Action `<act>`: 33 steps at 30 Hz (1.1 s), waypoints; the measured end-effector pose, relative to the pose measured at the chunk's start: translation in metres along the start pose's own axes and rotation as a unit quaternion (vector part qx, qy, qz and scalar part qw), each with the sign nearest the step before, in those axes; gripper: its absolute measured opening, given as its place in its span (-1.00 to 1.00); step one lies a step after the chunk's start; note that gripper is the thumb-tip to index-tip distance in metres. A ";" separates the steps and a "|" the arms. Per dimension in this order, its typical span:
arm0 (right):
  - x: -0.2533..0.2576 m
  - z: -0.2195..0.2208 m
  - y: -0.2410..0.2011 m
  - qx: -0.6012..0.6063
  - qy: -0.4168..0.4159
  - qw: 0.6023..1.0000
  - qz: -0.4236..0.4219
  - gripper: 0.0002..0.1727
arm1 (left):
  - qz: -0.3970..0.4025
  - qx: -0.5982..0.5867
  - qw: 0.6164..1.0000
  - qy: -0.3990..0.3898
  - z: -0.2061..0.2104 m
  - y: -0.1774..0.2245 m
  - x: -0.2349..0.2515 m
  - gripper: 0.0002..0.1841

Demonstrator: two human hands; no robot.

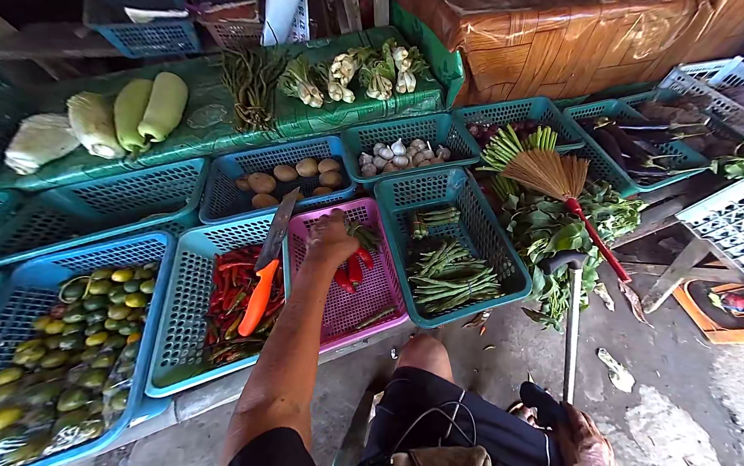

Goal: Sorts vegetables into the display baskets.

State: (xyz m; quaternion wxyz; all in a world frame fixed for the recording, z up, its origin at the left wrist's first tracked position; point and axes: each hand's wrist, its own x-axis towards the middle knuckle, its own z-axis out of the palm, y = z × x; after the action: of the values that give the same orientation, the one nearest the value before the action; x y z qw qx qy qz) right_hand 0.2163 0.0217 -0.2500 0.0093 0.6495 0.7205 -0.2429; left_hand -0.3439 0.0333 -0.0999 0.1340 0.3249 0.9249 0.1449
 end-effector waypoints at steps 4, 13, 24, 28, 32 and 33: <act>-0.002 -0.001 -0.002 0.003 0.007 1.000 0.002 -0.53 | 0.138 0.087 0.985 -0.059 0.037 0.014 0.022 -0.24; -0.003 0.002 0.003 0.006 0.025 1.000 -0.005 -0.57 | 0.027 -0.093 0.994 0.051 0.020 -0.018 0.016 -0.47; 0.000 0.001 -0.001 -0.002 0.011 1.000 0.000 -0.57 | 0.121 -0.542 0.822 0.122 -0.004 0.099 -0.003 -0.57; -0.004 0.001 0.003 0.006 0.023 1.000 0.000 -0.56 | 0.075 -0.473 0.878 -0.013 0.040 0.135 0.010 -0.47; -0.004 0.002 0.007 0.017 0.025 1.000 -0.004 -0.55 | 0.005 -0.461 0.888 -0.006 0.057 0.137 0.027 -0.31; -0.003 0.001 0.007 0.018 0.025 1.000 -0.003 -0.55 | -0.013 -0.470 0.883 -0.002 0.057 0.135 0.031 -0.24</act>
State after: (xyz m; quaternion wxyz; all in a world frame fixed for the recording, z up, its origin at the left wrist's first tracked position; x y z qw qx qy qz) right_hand 0.2228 0.0183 -0.2525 -0.0207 0.6532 0.7181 -0.2394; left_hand -0.2720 0.1637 -0.1091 0.2748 0.2123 0.7521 0.5601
